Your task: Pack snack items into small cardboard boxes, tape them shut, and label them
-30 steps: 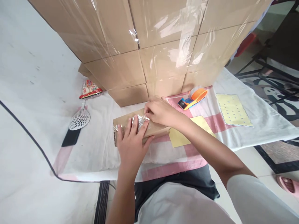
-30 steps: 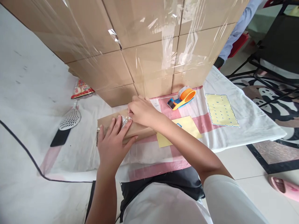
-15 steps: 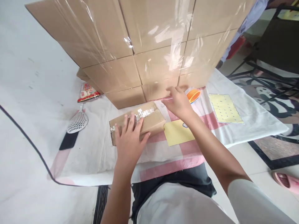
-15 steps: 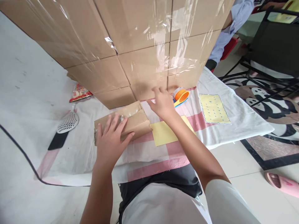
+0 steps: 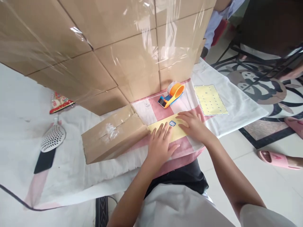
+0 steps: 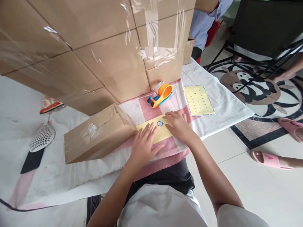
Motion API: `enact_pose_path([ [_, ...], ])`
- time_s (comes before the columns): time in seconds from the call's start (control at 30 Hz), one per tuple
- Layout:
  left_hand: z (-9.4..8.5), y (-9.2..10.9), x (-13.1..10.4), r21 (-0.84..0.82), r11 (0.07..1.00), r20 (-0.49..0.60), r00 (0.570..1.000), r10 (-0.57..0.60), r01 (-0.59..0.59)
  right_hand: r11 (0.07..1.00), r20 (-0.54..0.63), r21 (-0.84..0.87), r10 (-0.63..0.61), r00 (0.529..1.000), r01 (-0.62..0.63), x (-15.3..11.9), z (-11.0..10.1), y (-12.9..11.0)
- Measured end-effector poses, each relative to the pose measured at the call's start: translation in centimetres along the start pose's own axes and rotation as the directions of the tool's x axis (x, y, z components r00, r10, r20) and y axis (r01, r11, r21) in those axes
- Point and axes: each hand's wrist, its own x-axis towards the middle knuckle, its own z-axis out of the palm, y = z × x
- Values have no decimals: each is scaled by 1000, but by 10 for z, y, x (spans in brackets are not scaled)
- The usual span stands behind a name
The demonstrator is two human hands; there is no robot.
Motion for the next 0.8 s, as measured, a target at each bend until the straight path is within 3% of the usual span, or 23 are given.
enact_pose_path([
  [0.03, 13, 1, 2, 17, 999, 120, 992, -32, 30, 998, 23, -23, -55, 998, 55, 3, 2, -3],
  [0.1, 31, 1, 4, 44, 997, 257, 964, -69, 60, 984, 72, -67, -159, 985, 164, 9, 5, -5],
  [0.27, 36, -5, 0, 69, 994, 308, 946, -98, 81, 890, 135, -185, -398, 907, 418, 26, 8, 12],
  [0.4, 35, -5, -1, 72, 994, 315, 944, -99, 80, 843, 146, -227, -466, 873, 488, 33, 13, 20],
  [0.5, 35, -4, 0, 65, 993, 315, 942, -112, 97, 902, 81, -60, -422, 903, 427, 34, 17, 20],
  [0.6, 34, -4, 2, 43, 993, 308, 944, -118, 110, 915, 0, 262, -317, 948, 306, 34, 18, 22],
  [0.7, 32, -4, 6, 12, 991, 292, 948, -129, 131, 799, -15, 589, -141, 990, 122, 32, 12, 21],
  [0.8, 30, -4, 7, -61, 986, 256, 957, -136, 156, 648, 52, 760, 16, 999, -50, 26, 4, 10],
])
